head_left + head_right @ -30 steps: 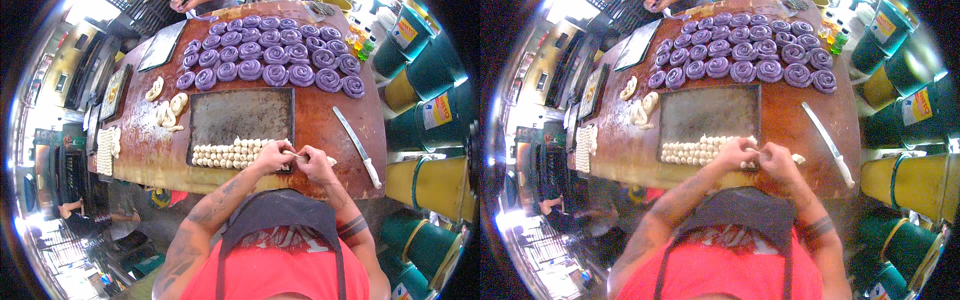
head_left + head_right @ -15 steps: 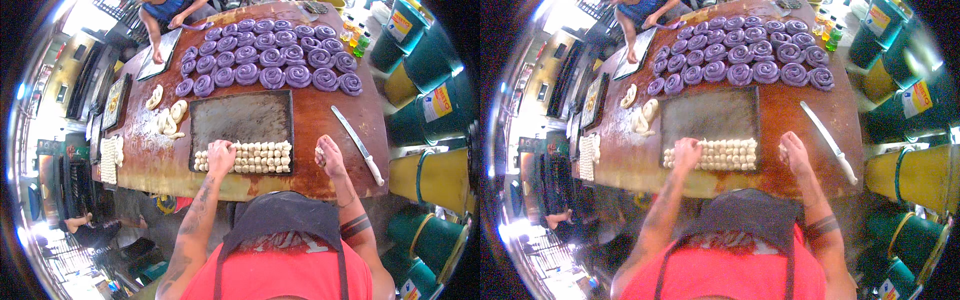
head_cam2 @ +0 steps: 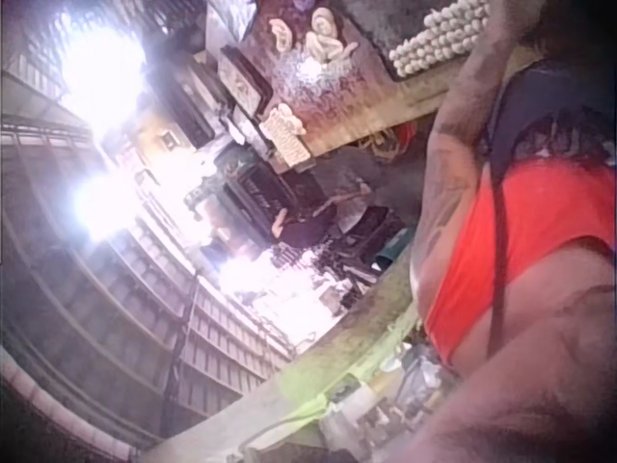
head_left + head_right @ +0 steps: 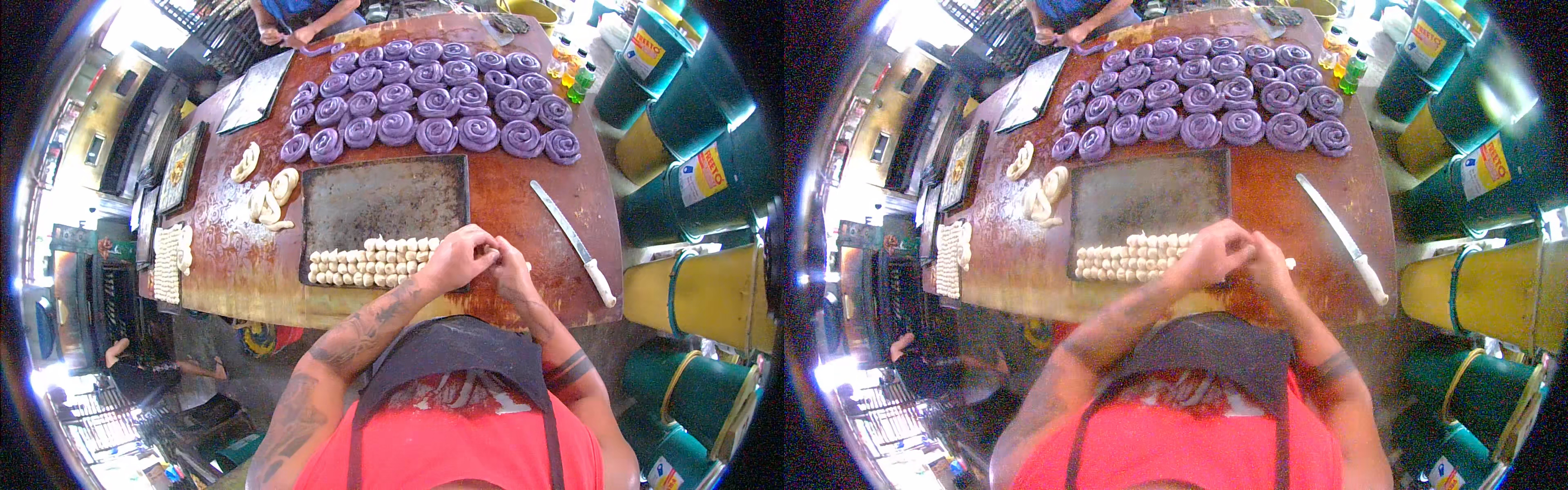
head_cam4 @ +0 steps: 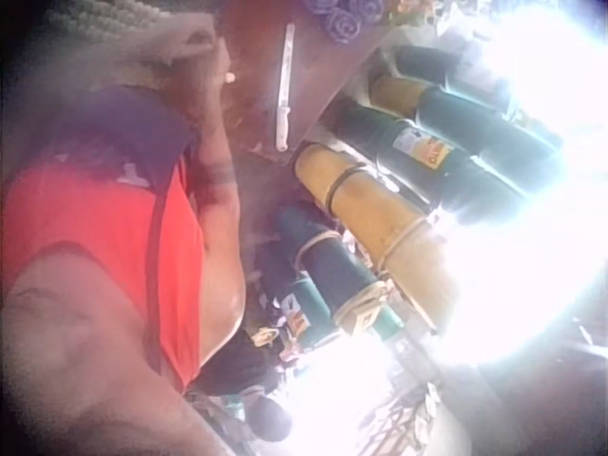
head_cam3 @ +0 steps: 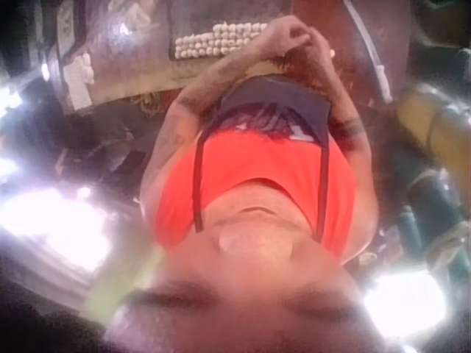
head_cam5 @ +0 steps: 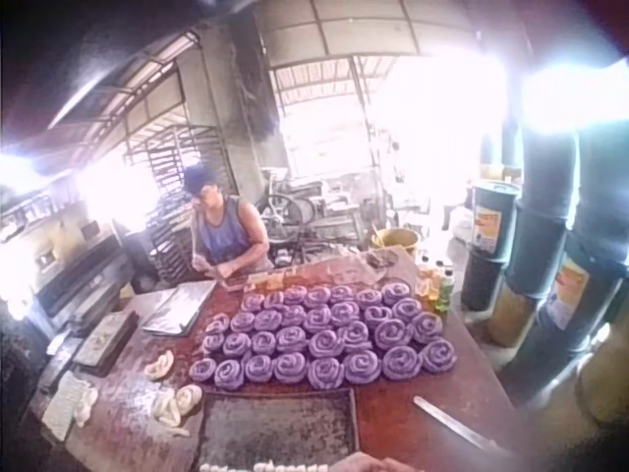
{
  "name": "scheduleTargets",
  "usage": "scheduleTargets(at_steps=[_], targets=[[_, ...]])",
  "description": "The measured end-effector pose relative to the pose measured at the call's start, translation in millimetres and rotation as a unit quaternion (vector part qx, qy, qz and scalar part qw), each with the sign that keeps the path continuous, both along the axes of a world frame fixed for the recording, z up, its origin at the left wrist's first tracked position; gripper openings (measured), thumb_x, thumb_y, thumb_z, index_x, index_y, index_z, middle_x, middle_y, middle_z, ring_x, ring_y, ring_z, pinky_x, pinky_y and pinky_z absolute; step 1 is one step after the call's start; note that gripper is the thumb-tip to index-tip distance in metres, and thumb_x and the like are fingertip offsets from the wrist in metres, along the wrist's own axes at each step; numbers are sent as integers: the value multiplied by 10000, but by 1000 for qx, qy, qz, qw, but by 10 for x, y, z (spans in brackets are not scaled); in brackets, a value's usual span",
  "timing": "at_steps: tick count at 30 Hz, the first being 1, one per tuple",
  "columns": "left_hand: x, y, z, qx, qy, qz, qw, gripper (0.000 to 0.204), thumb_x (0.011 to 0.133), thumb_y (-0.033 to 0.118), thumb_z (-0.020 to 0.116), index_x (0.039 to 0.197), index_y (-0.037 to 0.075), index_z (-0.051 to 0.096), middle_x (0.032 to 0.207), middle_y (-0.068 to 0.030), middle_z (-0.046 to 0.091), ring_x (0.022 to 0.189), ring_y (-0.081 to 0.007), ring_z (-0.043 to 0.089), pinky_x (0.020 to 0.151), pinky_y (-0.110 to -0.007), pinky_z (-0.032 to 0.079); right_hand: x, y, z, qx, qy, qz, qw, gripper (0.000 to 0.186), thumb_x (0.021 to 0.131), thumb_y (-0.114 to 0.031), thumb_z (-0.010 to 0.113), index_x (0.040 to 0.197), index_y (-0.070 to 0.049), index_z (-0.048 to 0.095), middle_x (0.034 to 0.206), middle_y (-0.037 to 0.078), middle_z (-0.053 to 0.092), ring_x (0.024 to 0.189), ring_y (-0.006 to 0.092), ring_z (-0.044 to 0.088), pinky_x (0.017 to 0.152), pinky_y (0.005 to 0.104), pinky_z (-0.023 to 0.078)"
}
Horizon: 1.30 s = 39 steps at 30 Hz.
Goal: The person sets a tray of dough balls aside, then pulls coiled dough apart, pinches off small pieces of dough by hand, and arranges them in rows on a baking sheet.
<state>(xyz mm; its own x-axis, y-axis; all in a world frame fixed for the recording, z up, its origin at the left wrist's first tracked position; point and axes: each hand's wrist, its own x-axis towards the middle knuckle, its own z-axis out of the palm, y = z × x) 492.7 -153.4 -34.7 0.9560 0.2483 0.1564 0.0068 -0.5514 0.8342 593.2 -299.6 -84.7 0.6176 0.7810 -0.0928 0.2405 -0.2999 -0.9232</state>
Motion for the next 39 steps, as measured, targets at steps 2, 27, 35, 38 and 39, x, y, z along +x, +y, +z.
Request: scheduleTargets(at_steps=[2,27,35,38,39], targets=[[-60,39,-77,-52,79,67,993,267,889,214,768,1069,21,735,1013,-168,732,943,-286,710,839,-384,567,-118,19,376,-11,28,-39,999,285,865,-117,764,1118,-18,678,1046,153,730,979,246,702,886,386,552],[-1416,1281,-625,350,188,321,860,293,847,166,729,1119,58,726,1090,-157,717,1055,-357,650,961,-467,512,356,-264,-9,152,398,-59,903,92,1056,-189,577,1094,-105,586,753,-29,510,593,61,472,550,226,448],[-126,96,184,-104,66,62,990,289,925,162,750,1195,63,723,1074,-105,743,971,-209,707,882,-350,573,150,18,-150,-66,-16,-41,997,174,949,-227,702,900,-65,660,754,7,639,697,117,596,589,329,493],[-54,-7,243,60,-87,-20,994,272,906,178,778,1141,52,729,1039,-121,736,951,-226,710,864,-358,571,-57,41,55,101,89,-43,990,258,964,-250,638,945,3,683,929,45,696,877,136,621,738,325,519],[-55,0,205,60,-89,-21,994,272,906,178,778,1141,52,729,1039,-121,736,951,-226,710,864,-358,571,-64,27,72,124,93,-17,988,293,977,-262,615,979,23,682,989,56,706,918,130,619,763,321,520]])
